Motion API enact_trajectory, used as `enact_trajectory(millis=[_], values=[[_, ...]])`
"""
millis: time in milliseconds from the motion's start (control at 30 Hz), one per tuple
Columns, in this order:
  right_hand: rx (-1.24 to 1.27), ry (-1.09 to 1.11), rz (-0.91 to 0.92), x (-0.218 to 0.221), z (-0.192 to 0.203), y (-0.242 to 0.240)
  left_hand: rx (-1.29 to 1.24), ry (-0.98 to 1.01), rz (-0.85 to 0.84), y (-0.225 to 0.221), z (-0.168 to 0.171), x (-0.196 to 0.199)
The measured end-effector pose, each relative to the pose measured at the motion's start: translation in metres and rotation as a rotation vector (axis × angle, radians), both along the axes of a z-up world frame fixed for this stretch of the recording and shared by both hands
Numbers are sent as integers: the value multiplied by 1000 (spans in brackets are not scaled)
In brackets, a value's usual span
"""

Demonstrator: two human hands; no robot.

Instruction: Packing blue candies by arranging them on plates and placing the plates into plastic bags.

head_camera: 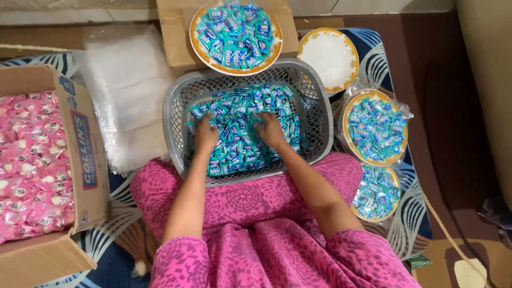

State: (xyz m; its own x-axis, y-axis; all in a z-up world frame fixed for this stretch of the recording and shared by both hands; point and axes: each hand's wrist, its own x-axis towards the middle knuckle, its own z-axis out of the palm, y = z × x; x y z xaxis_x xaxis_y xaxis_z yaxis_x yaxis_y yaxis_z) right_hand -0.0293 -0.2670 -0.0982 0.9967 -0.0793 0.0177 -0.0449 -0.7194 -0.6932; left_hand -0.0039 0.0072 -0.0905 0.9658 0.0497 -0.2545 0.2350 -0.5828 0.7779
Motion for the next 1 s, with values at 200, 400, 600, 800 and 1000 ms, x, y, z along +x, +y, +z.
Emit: enact_trajectory(millis=[200,400,600,800,1000], values=[[-350,116,300,-16,-10,7,284,74,-277,-1,-35,-26],[-154,103,229,-16,-13,5,167,1,-212,-1,-12,-28],[-139,84,95,-20,-6,-3,134,-13,-188,-4,15,-29],[-101,91,75,-27,9,1,153,-141,-1,2,-2,-28],[230,33,-148,-19,44,2,-313,-68,470,10,38,-26]])
